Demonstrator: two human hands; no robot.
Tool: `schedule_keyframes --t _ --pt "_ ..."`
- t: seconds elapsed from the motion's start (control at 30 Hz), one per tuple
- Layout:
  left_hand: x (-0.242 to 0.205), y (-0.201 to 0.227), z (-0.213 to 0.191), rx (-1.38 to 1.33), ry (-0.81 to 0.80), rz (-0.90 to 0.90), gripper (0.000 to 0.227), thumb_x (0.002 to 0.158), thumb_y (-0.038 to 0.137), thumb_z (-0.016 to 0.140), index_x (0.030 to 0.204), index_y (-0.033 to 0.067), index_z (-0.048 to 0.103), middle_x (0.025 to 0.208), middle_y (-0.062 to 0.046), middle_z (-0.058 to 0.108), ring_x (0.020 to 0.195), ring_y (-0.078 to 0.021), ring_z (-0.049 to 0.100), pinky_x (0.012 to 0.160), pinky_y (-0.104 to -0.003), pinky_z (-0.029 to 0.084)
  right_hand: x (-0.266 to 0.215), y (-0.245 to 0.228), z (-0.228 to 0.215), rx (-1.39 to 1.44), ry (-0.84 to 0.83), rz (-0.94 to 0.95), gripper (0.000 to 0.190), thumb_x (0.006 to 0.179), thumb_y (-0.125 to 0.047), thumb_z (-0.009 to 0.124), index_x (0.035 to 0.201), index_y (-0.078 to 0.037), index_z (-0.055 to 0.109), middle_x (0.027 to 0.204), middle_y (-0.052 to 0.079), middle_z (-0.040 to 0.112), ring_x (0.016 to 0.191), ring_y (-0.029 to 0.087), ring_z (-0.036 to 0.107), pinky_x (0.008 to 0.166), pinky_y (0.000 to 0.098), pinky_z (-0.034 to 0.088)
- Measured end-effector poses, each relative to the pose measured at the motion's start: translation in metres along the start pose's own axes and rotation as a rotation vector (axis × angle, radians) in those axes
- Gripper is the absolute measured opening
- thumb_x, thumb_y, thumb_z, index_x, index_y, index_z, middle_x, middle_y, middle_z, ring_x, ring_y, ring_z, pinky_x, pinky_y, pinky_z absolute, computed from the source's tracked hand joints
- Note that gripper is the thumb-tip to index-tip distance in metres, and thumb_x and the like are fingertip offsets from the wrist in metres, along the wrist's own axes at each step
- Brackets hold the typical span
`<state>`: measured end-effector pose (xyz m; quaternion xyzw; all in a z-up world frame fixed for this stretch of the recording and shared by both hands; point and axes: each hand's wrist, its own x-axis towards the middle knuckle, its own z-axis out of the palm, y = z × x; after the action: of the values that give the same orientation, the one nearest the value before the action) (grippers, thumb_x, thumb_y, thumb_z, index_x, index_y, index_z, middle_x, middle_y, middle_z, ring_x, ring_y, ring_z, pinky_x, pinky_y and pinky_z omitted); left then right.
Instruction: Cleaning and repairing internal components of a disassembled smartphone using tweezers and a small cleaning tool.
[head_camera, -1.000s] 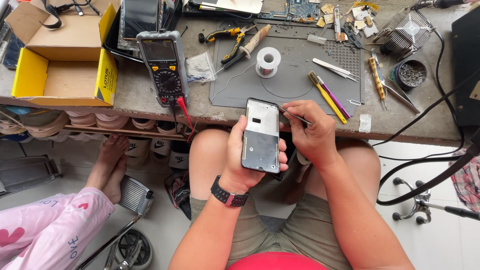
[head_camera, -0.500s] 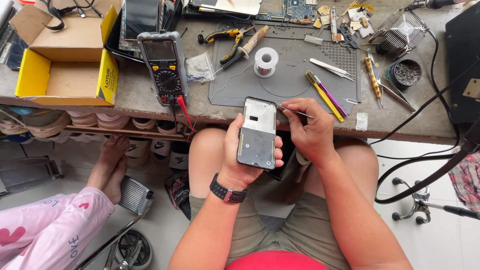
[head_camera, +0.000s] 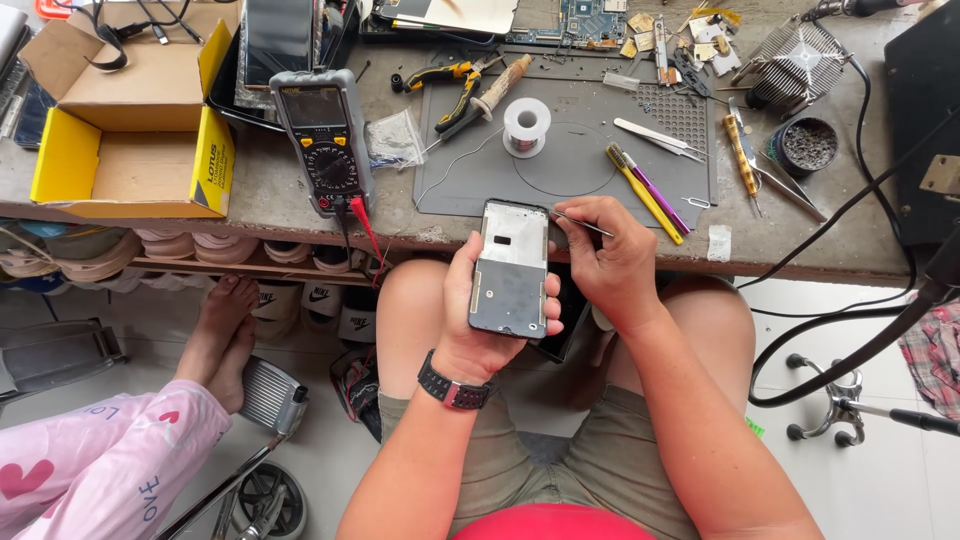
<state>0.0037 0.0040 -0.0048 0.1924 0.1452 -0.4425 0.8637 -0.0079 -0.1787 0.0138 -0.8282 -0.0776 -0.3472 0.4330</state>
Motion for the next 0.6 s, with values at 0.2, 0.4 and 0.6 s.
schedule_keyframes --t 0.2,0.4,0.6 --pt "-0.004 0.005 0.004 -0.035 -0.050 -0.032 0.093 0.099 0.080 0.049 0.146 0.0006 0.064 0.096 -0.024 0.074 0.077 -0.0376 0.080 0.067 -0.056 0.072 0.000 0.002 0.003 0.016 0.017 0.028 0.011 0.103 -0.001 0.081 0.099 -0.003 0.071 0.100 0.014 0.083 0.092 0.036 0.082 0.082 0.0409 0.063" --pt "-0.001 0.005 -0.003 -0.045 -0.080 -0.035 0.094 0.098 0.080 0.050 0.147 0.0010 0.064 0.098 -0.024 0.073 0.079 -0.0381 0.079 0.069 -0.057 0.072 0.001 0.000 0.001 0.022 0.017 0.052 0.010 0.103 -0.003 0.082 0.099 -0.004 0.073 0.100 0.014 0.083 0.094 0.036 0.083 0.082 0.0411 0.063" --pt "-0.003 0.009 -0.005 -0.051 -0.074 -0.054 0.094 0.098 0.080 0.050 0.148 0.0014 0.063 0.100 -0.024 0.072 0.079 -0.0374 0.078 0.070 -0.056 0.072 0.006 -0.004 -0.005 0.099 -0.003 0.085 0.011 0.102 0.000 0.081 0.101 -0.002 0.071 0.101 0.017 0.083 0.094 0.035 0.083 0.084 0.0404 0.063"
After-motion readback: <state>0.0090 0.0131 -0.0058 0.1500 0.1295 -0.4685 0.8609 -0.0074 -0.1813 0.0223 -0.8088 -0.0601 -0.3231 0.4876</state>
